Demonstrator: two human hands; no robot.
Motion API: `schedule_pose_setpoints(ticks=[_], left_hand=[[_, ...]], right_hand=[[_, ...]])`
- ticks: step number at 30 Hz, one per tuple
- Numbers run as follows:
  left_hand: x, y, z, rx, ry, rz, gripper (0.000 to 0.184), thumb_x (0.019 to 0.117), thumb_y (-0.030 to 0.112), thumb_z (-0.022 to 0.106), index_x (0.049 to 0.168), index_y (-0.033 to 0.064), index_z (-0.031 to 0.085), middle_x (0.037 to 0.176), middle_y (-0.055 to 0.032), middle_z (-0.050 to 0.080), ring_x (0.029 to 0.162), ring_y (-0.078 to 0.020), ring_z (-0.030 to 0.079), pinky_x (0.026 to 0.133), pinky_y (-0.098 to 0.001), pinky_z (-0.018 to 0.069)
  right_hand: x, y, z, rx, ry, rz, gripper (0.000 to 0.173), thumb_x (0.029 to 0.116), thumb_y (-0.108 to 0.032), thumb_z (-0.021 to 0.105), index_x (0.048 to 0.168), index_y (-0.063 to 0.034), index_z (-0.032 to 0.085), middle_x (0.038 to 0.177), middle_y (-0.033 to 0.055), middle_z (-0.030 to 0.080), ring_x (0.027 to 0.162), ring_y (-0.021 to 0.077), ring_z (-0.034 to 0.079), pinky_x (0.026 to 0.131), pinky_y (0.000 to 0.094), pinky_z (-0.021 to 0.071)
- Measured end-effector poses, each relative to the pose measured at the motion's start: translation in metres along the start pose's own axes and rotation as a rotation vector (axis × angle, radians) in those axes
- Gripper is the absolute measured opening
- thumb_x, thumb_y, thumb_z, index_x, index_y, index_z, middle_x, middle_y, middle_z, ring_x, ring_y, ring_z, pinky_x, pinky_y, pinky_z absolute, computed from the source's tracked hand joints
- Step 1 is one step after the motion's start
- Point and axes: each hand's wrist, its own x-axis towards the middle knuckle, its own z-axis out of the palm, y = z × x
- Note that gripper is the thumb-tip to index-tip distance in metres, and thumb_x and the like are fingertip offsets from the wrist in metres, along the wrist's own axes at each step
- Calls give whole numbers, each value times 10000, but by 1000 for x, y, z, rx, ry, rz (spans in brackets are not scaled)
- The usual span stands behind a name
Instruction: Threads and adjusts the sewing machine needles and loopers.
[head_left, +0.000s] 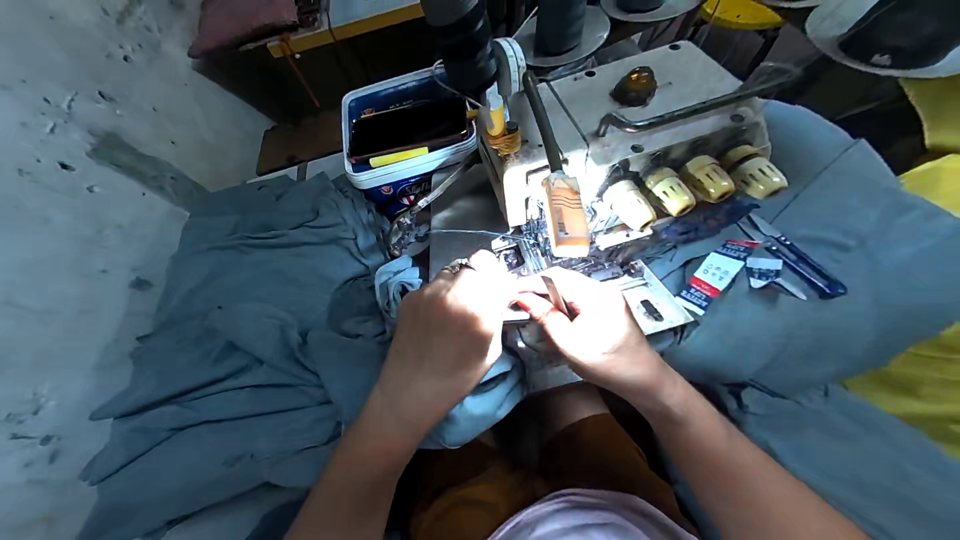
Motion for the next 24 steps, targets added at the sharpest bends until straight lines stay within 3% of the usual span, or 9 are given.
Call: schedule_pose_setpoints(ticks=[4, 7, 9, 10, 13, 18, 20, 22, 24], left_hand=[[0, -3, 6, -54, 46, -16, 127, 911, 93, 640, 890, 71, 764, 858, -99, 700, 809, -239, 696, 662, -359, 542], [1, -5, 6, -239, 40, -220, 369, 886, 52, 697, 1253, 9, 703, 979, -119, 716, 839, -222, 692, 738, -370, 567], [-4, -5, 8, -496, 76, -413, 472, 870, 65, 721, 1336, 28, 654, 880, -15, 676, 742, -61, 600, 686, -204, 499], [-7, -2, 11, -680, 102, -502, 457, 865, 49, 716, 1316, 18, 652, 826, 33, 641, 667, 12, 557, 622, -131, 474], [-11, 16, 21, -1164, 104, -703, 321, 900, 9, 635, 1220, -8, 652, 747, 94, 596, 560, 61, 500, 515, -101, 434], [-3, 44, 41, -1522, 297, -789, 184, 925, -79, 595, 1040, 4, 711, 749, 60, 649, 529, 56, 480, 474, -106, 400], [-1, 46, 48, -1469, 395, -726, 199, 908, -86, 611, 841, 88, 682, 748, 73, 651, 545, 57, 502, 493, -111, 422], [-3, 41, 52, -1241, 478, -598, 153, 865, -79, 664, 831, 69, 683, 831, 70, 659, 631, 55, 560, 568, -115, 485], [-7, 32, 51, -916, 456, -430, 35, 840, -48, 702, 864, -23, 707, 1008, -49, 694, 789, 19, 651, 703, -127, 561]], right_hand=[[0, 0, -1, -4, 42, 51, 131, 940, -102, 624, 861, -27, 696, 719, -33, 611, 629, -94, 520, 609, 64, 438], [0, -1, -4, 62, 77, 85, 102, 937, -77, 626, 961, 8, 678, 787, -28, 600, 638, -89, 517, 611, 62, 454], [-1, -2, -5, 116, 92, 103, 110, 941, -71, 635, 1012, 11, 655, 821, -43, 602, 667, -95, 521, 632, 60, 455], [-1, -2, -5, 136, 103, 99, 113, 936, -63, 640, 1023, 10, 646, 830, -50, 609, 685, -103, 529, 647, 55, 459], [-3, -3, -4, 167, 130, 65, 110, 919, -33, 639, 1020, 9, 634, 838, -66, 622, 725, -115, 559, 690, 51, 483], [-5, -5, 0, 129, 142, 26, 77, 909, -33, 633, 870, 20, 674, 795, -48, 599, 676, -125, 508, 640, 31, 440], [-5, -7, -2, 109, 127, 33, 96, 927, -52, 631, 873, 13, 677, 785, -48, 590, 667, -125, 489, 632, 30, 422], [-6, -8, -8, 75, 105, 35, 124, 942, -76, 630, 972, 20, 702, 825, -29, 622, 695, -111, 514, 659, 38, 438], [-9, -8, -17, 64, 120, 2, 178, 945, -72, 608, 1043, 31, 714, 891, -16, 652, 726, -103, 541, 678, 46, 465]])
